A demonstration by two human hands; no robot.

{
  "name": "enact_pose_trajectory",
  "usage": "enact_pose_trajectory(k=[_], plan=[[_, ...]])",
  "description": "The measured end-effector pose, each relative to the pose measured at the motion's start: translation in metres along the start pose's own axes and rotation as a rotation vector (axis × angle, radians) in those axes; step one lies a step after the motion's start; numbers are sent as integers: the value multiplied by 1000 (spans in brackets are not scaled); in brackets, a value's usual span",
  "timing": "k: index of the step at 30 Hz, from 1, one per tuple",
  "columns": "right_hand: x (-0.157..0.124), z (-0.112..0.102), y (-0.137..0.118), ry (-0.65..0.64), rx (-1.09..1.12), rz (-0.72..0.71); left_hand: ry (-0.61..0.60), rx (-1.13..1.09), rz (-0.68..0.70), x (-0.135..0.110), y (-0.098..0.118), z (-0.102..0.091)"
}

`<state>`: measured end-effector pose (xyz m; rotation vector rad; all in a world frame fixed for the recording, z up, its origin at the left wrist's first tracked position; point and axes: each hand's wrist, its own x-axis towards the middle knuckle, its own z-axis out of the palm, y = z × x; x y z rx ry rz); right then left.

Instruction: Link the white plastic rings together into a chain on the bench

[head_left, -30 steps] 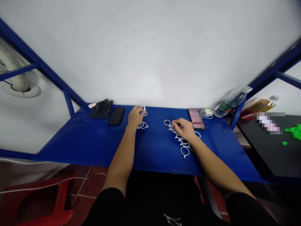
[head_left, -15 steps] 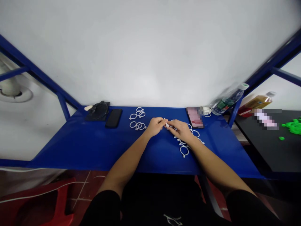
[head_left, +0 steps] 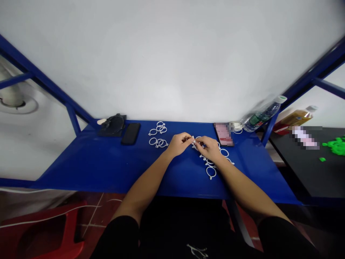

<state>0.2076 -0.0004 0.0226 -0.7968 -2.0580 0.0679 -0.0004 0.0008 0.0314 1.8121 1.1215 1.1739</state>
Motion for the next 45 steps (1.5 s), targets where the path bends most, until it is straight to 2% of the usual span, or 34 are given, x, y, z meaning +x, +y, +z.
enact_pose_trajectory(k=[4,6,11,18,26,31,34,36,37,39,42,45], plan=[[0,-1,-2,41,-3,118,1,115,196,0,0,-2],[0,-3,-3,18,4,154,-2,187,236,0,-2,-2],[1,-5,-3,-56,67,164,-14,262,249,-1,-3,-1],[2,-7,-10,-50,159,174,-33,123,304,-3,4,0],[3,-6,-8,-89,237,226,-63,75,248,-3,1,2],[4,-8,-5,-122,119,218,-83,248,283,0,-1,-1],[5,-11,0,-128,13,223,-23,452,245,7,-7,-22],[5,-13,4,-120,-36,253,116,572,138,11,-15,-47],[6,-14,5,-120,-54,269,201,648,45,13,-20,-62],[6,-14,8,-131,-75,297,351,808,-226,13,-31,-93],[8,-14,8,-160,-73,332,400,852,-440,7,-49,-130],[8,-13,5,-205,-46,322,387,818,-557,0,-65,-145]])
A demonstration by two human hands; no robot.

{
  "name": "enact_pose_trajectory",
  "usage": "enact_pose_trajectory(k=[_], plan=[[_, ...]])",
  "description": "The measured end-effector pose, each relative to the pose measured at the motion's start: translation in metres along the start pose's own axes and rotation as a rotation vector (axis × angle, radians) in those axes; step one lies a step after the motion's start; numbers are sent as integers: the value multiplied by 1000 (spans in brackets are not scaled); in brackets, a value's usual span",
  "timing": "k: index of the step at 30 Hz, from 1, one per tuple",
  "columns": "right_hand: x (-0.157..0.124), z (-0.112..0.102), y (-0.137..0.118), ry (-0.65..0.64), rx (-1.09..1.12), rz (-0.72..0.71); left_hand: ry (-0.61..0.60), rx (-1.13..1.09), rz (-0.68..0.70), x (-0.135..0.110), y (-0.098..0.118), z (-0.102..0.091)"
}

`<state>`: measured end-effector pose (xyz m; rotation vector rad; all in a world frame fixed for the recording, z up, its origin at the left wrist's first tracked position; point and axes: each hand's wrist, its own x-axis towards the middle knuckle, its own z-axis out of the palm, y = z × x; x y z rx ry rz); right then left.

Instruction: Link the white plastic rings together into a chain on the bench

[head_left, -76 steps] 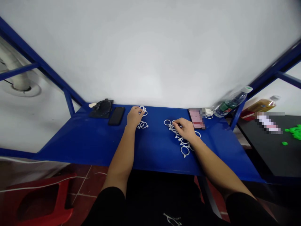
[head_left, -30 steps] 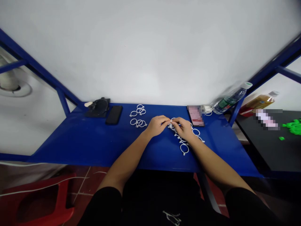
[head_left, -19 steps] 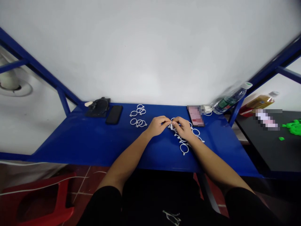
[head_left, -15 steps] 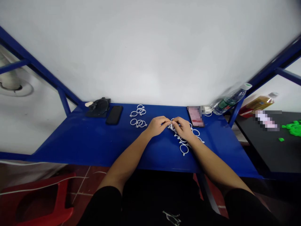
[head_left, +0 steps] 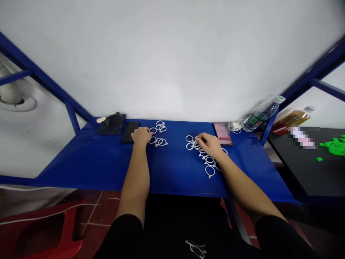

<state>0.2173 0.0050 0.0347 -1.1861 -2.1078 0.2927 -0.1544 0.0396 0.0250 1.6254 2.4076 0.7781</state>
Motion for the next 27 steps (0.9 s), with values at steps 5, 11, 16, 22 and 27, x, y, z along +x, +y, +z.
enact_pose_trajectory(k=[5,11,16,22,27], plan=[[-2,4,-1,-52,20,-73,-11,-96,-88,0,-7,4],[-4,7,-2,-66,29,-126,145,-214,28,-7,18,-7],[-5,5,-7,-38,55,-131,60,-380,407,-38,70,15],[-5,5,-5,-3,96,-159,-99,-510,973,-89,114,43],[-4,10,-4,2,200,-131,-22,-592,969,-103,120,47]])
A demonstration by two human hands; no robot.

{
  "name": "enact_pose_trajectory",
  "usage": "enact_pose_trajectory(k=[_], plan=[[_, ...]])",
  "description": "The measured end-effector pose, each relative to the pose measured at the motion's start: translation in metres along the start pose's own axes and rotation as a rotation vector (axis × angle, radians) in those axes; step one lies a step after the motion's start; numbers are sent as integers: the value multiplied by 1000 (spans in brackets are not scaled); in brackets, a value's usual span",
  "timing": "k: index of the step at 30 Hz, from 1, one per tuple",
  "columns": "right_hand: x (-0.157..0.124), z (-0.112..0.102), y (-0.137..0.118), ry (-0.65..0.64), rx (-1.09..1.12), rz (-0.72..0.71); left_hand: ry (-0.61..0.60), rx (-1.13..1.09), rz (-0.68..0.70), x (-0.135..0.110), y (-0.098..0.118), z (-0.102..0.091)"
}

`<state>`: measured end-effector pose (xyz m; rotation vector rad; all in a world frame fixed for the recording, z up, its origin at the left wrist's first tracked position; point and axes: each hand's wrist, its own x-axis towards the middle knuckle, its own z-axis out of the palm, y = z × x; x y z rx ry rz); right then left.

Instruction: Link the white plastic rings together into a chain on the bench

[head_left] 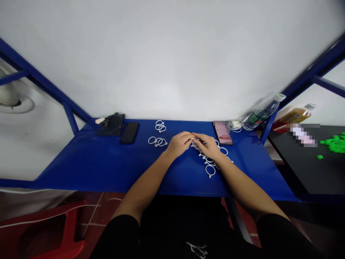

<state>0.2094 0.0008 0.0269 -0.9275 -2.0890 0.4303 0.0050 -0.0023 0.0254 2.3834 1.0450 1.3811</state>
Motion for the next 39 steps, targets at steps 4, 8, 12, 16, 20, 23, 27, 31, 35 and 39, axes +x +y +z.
enact_pose_trajectory(k=[4,8,12,16,20,23,27,31,35,39], plan=[[0,3,-1,42,83,36,135,42,-53,0,-5,1],[-1,3,-3,84,119,72,186,98,-23,1,-10,1],[-1,1,-5,153,77,63,128,82,15,0,-7,3],[0,-1,-8,165,26,6,142,42,-3,-1,-4,7],[0,0,-11,157,12,13,173,-24,-40,-3,-3,12],[-1,2,-11,150,10,12,186,-84,-33,-2,-3,13],[-2,3,-8,162,-46,-54,171,-65,6,-1,-6,8],[-1,2,-7,153,-49,-77,123,12,17,0,-8,3],[-1,2,-9,145,-57,-80,94,63,14,-1,-7,5],[-1,3,-8,137,-110,-88,-4,143,-16,2,-3,-1]])
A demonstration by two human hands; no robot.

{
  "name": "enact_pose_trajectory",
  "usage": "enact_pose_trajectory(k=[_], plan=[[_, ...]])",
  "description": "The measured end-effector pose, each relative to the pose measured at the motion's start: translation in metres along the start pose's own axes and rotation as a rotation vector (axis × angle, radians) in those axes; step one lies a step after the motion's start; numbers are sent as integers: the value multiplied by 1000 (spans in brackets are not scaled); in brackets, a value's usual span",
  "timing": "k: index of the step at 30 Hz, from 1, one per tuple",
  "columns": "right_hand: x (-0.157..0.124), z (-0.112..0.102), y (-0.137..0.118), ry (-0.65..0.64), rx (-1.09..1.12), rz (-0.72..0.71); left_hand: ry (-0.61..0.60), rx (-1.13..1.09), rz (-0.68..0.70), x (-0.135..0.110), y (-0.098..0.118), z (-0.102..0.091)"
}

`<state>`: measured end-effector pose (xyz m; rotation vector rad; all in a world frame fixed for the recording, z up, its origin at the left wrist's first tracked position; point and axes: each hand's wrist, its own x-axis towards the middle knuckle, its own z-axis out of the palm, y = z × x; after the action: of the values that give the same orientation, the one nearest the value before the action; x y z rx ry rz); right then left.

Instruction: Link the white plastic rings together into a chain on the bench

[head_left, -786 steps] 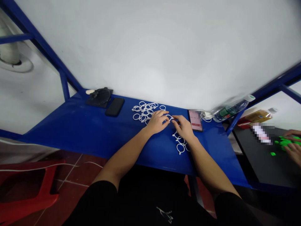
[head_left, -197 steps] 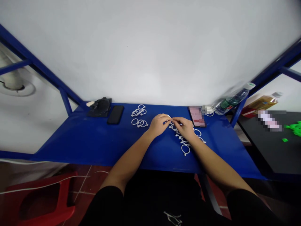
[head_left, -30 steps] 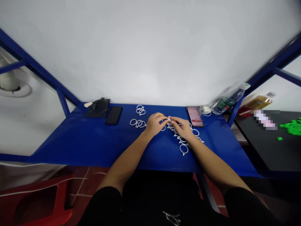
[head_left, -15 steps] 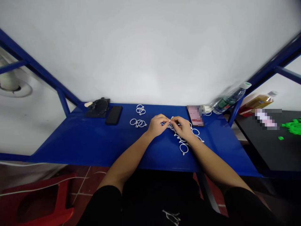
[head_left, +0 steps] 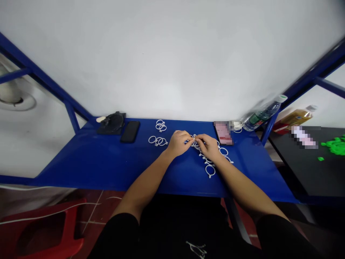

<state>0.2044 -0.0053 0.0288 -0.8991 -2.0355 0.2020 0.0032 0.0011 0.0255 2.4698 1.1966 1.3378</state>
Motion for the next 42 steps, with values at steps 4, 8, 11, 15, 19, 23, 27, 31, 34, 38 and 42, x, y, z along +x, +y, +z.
enact_pose_trajectory(k=[4,8,11,15,19,23,27,31,34,38,42], plan=[[0,-2,9,-30,-123,-21,-239,90,-50,7,-11,-30],[2,-7,16,-86,-230,0,-383,214,-412,8,-39,-75],[4,-8,15,-117,-207,-14,-450,326,-609,2,-60,-104],[3,-5,10,-104,-140,-50,-556,428,-838,-7,-79,-121],[2,-3,8,-100,-67,-53,-586,473,-928,-12,-89,-116],[2,-3,7,-102,-38,-66,-536,482,-893,-11,-90,-104],[3,-4,5,-105,-29,-73,-525,418,-841,-8,-85,-93],[3,-5,4,-90,-25,-86,-467,313,-813,-6,-81,-84],[3,-4,3,-87,-25,-85,-455,222,-779,-5,-79,-77],[2,-4,3,-83,-30,-89,-457,245,-725,-5,-76,-69],[2,-3,4,-69,-28,-107,-369,284,-643,-3,-73,-63]])
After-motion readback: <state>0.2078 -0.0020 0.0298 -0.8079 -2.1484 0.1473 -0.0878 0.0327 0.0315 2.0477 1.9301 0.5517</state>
